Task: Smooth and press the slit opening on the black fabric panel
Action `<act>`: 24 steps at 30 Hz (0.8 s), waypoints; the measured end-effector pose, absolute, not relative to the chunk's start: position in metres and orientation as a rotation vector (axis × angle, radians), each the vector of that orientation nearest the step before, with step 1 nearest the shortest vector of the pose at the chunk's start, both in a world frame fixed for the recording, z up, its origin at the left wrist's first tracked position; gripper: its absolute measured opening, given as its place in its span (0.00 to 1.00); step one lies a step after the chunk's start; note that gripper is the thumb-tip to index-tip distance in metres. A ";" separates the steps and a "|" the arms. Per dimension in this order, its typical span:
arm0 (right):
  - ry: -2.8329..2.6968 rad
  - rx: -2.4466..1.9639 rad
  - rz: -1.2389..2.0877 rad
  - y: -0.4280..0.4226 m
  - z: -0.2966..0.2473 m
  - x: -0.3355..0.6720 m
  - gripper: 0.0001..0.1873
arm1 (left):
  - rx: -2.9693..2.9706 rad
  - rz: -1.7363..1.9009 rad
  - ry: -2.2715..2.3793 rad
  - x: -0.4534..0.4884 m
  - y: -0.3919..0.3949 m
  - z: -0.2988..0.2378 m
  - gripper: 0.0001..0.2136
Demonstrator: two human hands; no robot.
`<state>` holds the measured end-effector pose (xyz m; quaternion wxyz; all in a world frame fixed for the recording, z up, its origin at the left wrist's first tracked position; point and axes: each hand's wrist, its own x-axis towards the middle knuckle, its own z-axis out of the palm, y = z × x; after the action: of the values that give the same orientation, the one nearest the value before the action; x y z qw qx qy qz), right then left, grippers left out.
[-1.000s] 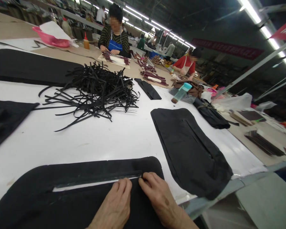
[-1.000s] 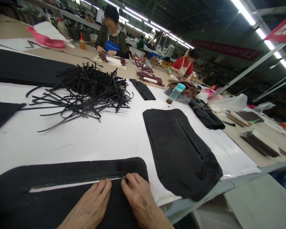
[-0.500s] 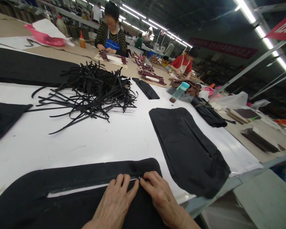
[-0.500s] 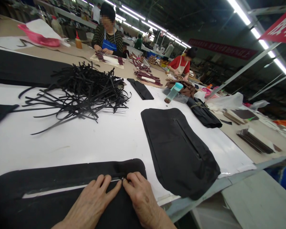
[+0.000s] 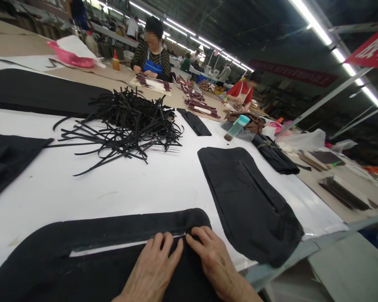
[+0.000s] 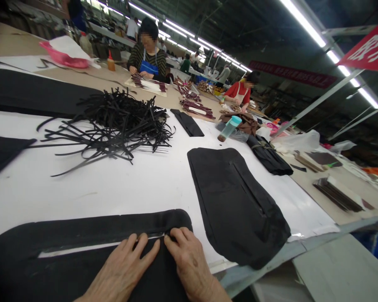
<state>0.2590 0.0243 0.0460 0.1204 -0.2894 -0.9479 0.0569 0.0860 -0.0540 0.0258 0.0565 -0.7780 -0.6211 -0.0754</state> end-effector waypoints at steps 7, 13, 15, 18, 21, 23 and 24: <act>-2.511 -1.029 0.277 0.033 0.050 0.262 0.16 | -2.354 -0.430 -1.797 0.022 -0.089 0.021 0.16; -2.695 -0.988 0.003 0.051 0.035 0.252 0.24 | -2.091 -0.155 -2.197 -0.065 -0.128 -0.007 0.29; -2.730 -0.930 -0.110 0.057 0.028 0.248 0.26 | -1.993 -0.142 -2.281 -0.080 -0.135 -0.008 0.27; -2.750 -0.893 -0.205 0.062 0.021 0.242 0.26 | -1.906 -0.169 -2.371 -0.085 -0.136 -0.003 0.26; -2.742 -0.896 -0.269 0.065 0.017 0.244 0.25 | -1.908 -0.214 -2.382 -0.080 -0.132 0.002 0.26; -2.716 -0.922 -0.318 0.065 0.015 0.249 0.24 | -1.882 -0.276 -2.390 -0.078 -0.131 0.002 0.25; -2.700 -0.945 -0.337 0.066 0.014 0.253 0.24 | -1.878 -0.301 -2.384 -0.079 -0.131 0.000 0.24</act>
<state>0.2526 0.0656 0.0137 0.1303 -0.3253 -0.9294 -0.1160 -0.0789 -0.1311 -0.0004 0.0461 -0.6151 -0.7809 -0.0985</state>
